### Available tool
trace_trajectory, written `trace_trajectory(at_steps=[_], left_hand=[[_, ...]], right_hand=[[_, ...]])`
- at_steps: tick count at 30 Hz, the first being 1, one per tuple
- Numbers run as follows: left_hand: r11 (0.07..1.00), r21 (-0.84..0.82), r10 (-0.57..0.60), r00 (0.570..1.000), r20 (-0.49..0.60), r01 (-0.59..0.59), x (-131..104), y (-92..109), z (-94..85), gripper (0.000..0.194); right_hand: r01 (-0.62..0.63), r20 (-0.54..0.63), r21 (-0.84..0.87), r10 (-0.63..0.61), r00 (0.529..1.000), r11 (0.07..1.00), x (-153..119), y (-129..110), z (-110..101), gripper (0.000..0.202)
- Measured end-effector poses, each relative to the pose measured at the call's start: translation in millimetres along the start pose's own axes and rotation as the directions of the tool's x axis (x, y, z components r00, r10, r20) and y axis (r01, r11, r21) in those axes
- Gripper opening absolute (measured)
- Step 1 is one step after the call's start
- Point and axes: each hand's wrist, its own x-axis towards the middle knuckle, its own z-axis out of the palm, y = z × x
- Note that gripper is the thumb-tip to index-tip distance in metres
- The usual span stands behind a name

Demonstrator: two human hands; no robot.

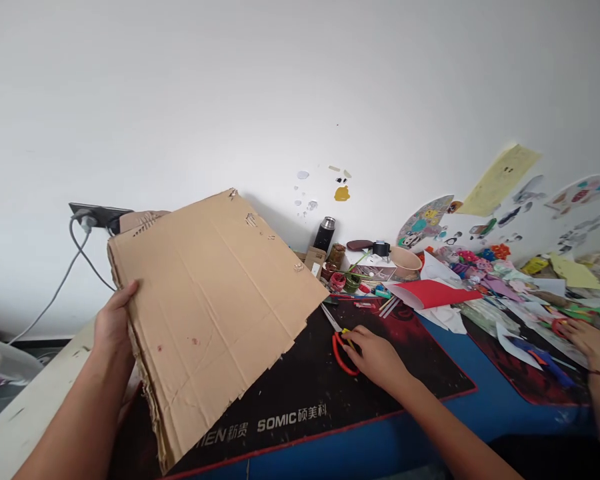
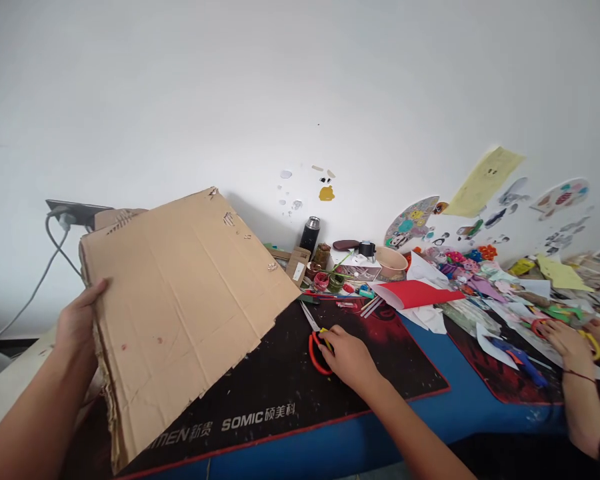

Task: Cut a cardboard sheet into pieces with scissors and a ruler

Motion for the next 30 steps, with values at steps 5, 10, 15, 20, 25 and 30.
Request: trace_trajectory(at_steps=[5, 10, 15, 20, 25, 30], left_hand=[[1.000, -0.010, 0.001, 1.000, 0.020, -0.001, -0.3, -1.0, -0.6, 0.010], [0.999, 0.024, 0.022, 0.997, 0.077, -0.024, -6.5, -0.5, 1.6, 0.019], [0.998, 0.056, 0.024, 0.993, 0.119, -0.030, -9.3, -3.2, 4.7, 0.031], [0.998, 0.060, 0.025, 0.992, 0.128, -0.033, -13.5, -3.5, 6.2, 0.029], [0.999, 0.047, -0.023, 0.995, 0.099, 0.019, -14.7, -2.5, 8.3, 0.023], [0.992, 0.001, -0.120, 0.963, 0.242, 0.123, -11.9, -3.0, 8.8, 0.063]], right_hand=[[-0.002, -0.134, 0.442, 0.068, 0.989, 0.897, 8.4, -7.9, 0.9, 0.040], [-0.012, -0.057, 0.892, 0.140, 0.989, 0.452, 26.7, -27.5, -5.0, 0.068], [-0.047, 0.034, 0.975, 0.064, 0.997, 0.219, 32.5, -52.8, -1.5, 0.073], [-0.114, 0.122, 0.941, -0.007, 0.992, 0.318, 32.6, -66.9, 18.9, 0.063], [-0.086, 0.070, 0.978, 0.087, 0.994, 0.192, 39.7, -67.6, 28.5, 0.062], [-0.064, 0.053, 0.996, 0.172, 0.984, 0.057, 46.3, -70.8, 29.7, 0.060]])
